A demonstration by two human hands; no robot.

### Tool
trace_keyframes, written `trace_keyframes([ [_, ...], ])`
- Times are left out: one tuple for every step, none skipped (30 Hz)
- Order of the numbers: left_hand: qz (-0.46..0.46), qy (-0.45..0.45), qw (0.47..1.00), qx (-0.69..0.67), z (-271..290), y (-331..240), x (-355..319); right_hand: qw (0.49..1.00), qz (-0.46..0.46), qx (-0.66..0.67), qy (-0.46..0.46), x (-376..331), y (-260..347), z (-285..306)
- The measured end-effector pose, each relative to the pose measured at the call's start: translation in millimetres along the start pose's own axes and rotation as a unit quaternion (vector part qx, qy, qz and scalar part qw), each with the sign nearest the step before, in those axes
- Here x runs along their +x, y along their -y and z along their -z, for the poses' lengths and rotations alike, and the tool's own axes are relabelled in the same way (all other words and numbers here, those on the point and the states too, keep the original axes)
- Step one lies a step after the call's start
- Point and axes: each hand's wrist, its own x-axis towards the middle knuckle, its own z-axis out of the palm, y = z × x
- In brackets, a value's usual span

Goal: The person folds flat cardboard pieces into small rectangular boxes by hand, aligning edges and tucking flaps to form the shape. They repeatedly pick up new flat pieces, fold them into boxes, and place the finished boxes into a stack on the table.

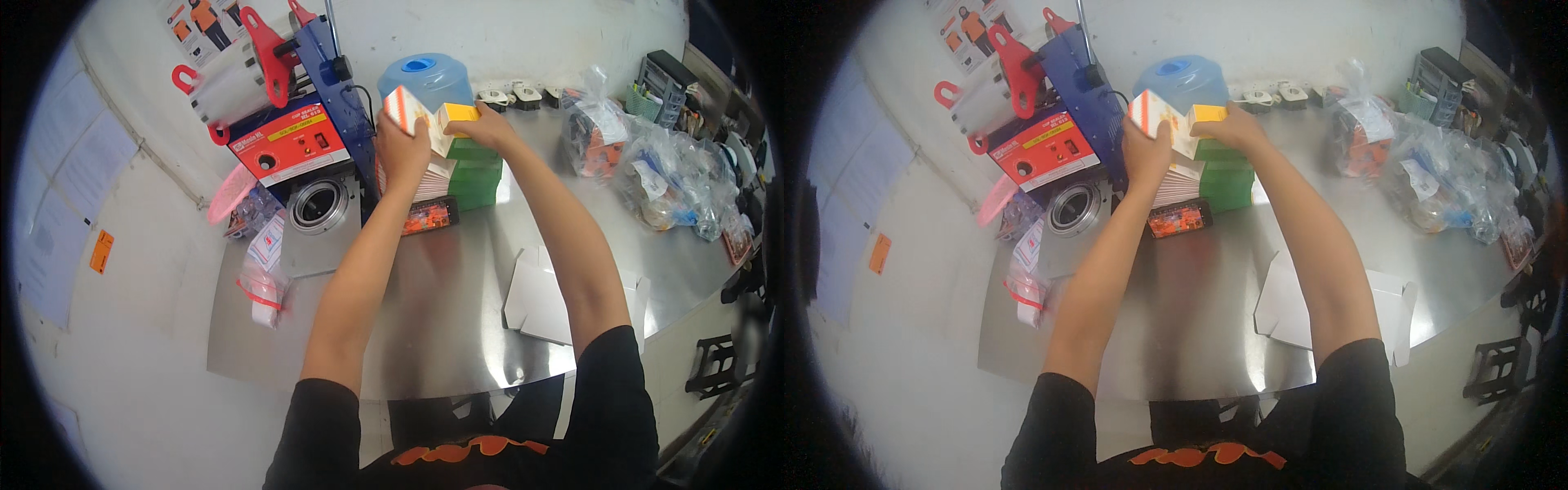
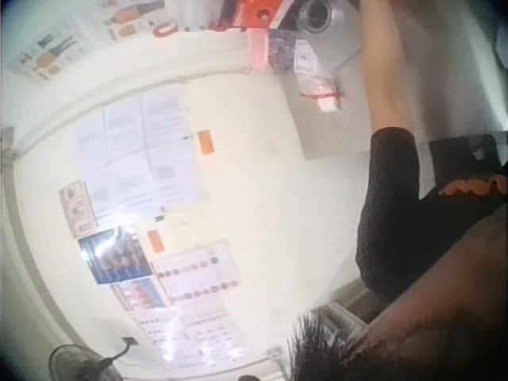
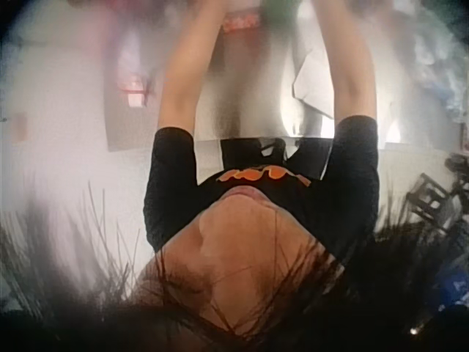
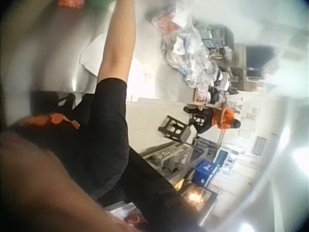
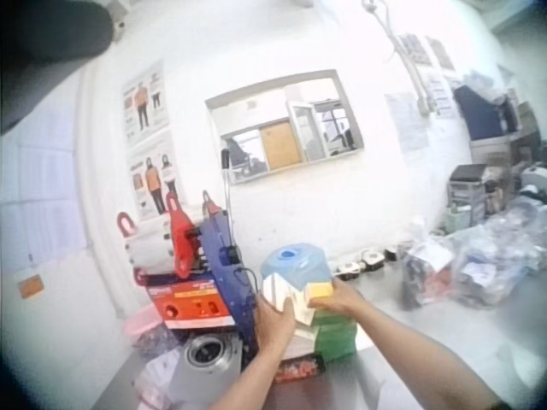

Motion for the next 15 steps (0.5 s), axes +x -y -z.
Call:
trace_keyframes([
  [-0.002,-0.009,1.0,-0.01,-1,5,-2,1.0,-0.003,-0.003,0.025,5,-2,3],
  [-0.004,-0.018,1.0,-0.019,-1,9,-4,0.999,-0.006,-0.006,0.049,8,-5,9],
  [-0.007,-0.026,0.999,-0.029,-2,11,-5,0.997,-0.009,-0.008,0.073,10,-8,14],
  [-0.052,-0.056,0.997,-0.018,-3,9,-8,0.998,-0.013,0.001,0.067,8,-9,17],
  [-0.074,-0.037,0.997,-0.002,-2,13,-9,0.998,-0.016,0.011,0.06,5,-10,21],
  [-0.096,-0.017,0.995,0.013,1,19,-8,0.998,-0.02,0.02,0.053,2,-11,21],
  [-0.121,0.004,0.992,0.025,2,21,-6,0.998,-0.017,0.035,0.057,-1,-12,20],
  [-0.103,-0.001,0.993,0.052,3,25,-6,0.997,-0.014,0.05,0.06,-4,-11,17],
  [-0.084,-0.007,0.993,0.079,4,32,-5,0.996,-0.011,0.066,0.064,-5,-10,14],
  [-0.065,-0.011,0.992,0.104,5,34,-5,0.994,-0.013,0.07,0.088,-5,-13,13],
  [-0.074,-0.002,0.989,0.126,5,35,-6,0.991,-0.015,0.075,0.112,-4,-16,12],
  [-0.083,0.007,0.985,0.148,6,36,-7,0.987,-0.017,0.081,0.137,-3,-19,10],
  [-0.095,0.015,0.981,0.17,8,31,-4,0.991,-0.013,0.061,0.122,4,-24,9],
  [-0.081,0.026,0.98,0.182,10,26,-3,0.993,-0.012,0.042,0.109,12,-32,4],
  [-0.066,0.037,0.978,0.193,12,21,-2,0.995,-0.01,0.022,0.095,18,-41,1],
])
